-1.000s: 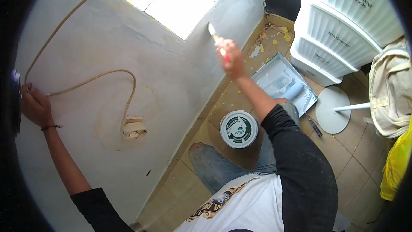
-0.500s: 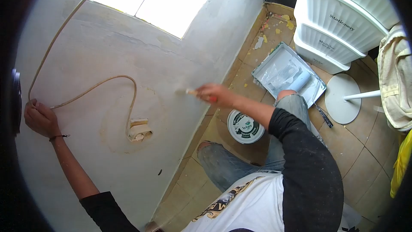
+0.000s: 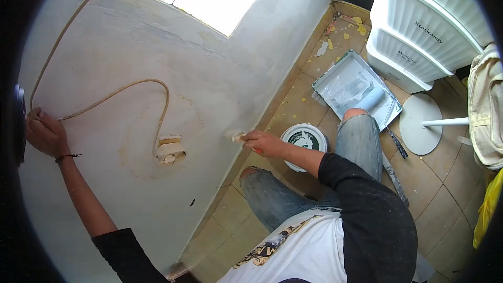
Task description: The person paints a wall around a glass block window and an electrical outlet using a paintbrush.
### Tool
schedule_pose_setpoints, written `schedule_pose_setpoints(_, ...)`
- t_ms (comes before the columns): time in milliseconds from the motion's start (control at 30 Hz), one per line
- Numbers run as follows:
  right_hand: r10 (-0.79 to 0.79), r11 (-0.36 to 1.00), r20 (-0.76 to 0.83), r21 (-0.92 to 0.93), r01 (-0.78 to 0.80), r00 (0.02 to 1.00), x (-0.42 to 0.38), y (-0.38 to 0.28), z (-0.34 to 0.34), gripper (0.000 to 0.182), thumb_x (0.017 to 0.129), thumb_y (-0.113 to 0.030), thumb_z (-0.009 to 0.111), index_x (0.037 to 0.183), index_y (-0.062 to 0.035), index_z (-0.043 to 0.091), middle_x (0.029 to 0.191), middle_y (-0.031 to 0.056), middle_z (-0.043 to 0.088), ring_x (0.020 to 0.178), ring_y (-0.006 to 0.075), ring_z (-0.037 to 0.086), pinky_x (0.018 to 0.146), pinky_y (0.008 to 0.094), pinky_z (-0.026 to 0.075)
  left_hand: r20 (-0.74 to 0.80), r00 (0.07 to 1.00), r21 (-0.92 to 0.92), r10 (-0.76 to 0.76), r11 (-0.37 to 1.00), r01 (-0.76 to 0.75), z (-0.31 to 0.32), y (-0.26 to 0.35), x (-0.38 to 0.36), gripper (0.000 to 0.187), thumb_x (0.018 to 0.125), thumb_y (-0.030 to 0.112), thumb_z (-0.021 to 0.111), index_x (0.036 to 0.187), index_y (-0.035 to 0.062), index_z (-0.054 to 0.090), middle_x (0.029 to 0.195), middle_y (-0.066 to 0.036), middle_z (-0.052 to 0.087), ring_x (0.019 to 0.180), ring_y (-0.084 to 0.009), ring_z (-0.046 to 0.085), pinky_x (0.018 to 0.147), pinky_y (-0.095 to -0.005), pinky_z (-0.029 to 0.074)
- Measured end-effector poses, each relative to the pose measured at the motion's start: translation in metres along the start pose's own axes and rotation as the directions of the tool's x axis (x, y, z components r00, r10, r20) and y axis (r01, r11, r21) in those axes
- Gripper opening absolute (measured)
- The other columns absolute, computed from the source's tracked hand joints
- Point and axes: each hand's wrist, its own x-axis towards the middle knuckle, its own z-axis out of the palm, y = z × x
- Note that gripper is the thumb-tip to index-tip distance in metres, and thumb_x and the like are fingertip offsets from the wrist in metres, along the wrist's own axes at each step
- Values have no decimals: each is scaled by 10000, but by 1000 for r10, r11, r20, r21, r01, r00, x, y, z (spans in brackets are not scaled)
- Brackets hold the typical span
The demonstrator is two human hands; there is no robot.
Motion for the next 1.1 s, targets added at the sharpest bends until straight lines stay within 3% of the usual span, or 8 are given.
schedule_pose_setpoints(100,10,1000,152,3,-10,988,14,8,-41,324,816,7,631,1119,-108,646,1238,125,608,1141,312,576,948,408,480,38,999,-36,-8,999,10,0,-3,-2,186,967,194,502,947,46,612,942,-75,659,888,-278,623,737,-410,480)
schedule_pose_setpoints(333,-20,980,-345,-191,-49,938,26,16,-139,169,836,-19,682,1004,-25,670,1149,178,637,986,310,646,798,353,532,9,1000,-4,11,1000,-11,6,-7,-5,227,970,215,501,948,46,651,906,-85,680,804,-283,651,666,-394,507)
schedule_pose_setpoints(500,37,935,-593,-264,-238,804,18,6,-69,164,827,-53,709,987,-54,673,1088,179,638,970,366,632,814,386,536,13,999,54,38,998,-39,15,-20,-13,208,981,191,525,978,50,678,939,-103,698,839,-243,669,745,-329,519)
schedule_pose_setpoints(567,251,945,-415,-89,-314,875,15,-6,-28,165,825,-68,710,985,-60,671,1132,190,625,1009,372,620,849,405,522,80,996,8,-27,1000,26,15,-18,-16,202,984,186,534,981,44,678,946,-112,696,848,-240,669,756,-318,519)
schedule_pose_setpoints(767,6,998,54,64,-9,999,11,-8,-6,217,800,-27,667,1013,-72,667,1232,178,596,1109,332,596,905,405,497,117,993,32,-32,999,28,21,-23,-18,267,980,275,517,996,89,708,916,-98,721,789,-252,696,647,-324,533)
schedule_pose_setpoints(967,107,980,-336,-123,-157,936,17,14,-108,229,836,23,646,1058,-30,667,1202,169,605,1076,328,613,877,369,512,109,987,168,122,976,-139,18,-30,-17,244,976,313,550,977,141,723,888,-54,727,725,-210,695,594,-288,514)
schedule_pose_setpoints(1067,46,956,-582,-210,-205,812,17,5,-99,210,843,14,655,1049,-20,666,1184,176,603,1069,336,613,874,372,510,329,925,212,-188,970,122,24,-16,-34,235,970,324,560,1049,158,706,864,-38,723,703,-193,691,583,-286,510)
schedule_pose_setpoints(1100,51,949,-594,-222,-225,803,19,2,-86,190,848,11,661,1037,-12,662,1162,185,602,1054,342,615,872,385,510,248,961,374,-118,927,18,22,-7,-29,257,964,332,567,1107,152,682,912,-34,720,721,-181,688,591,-273,517)
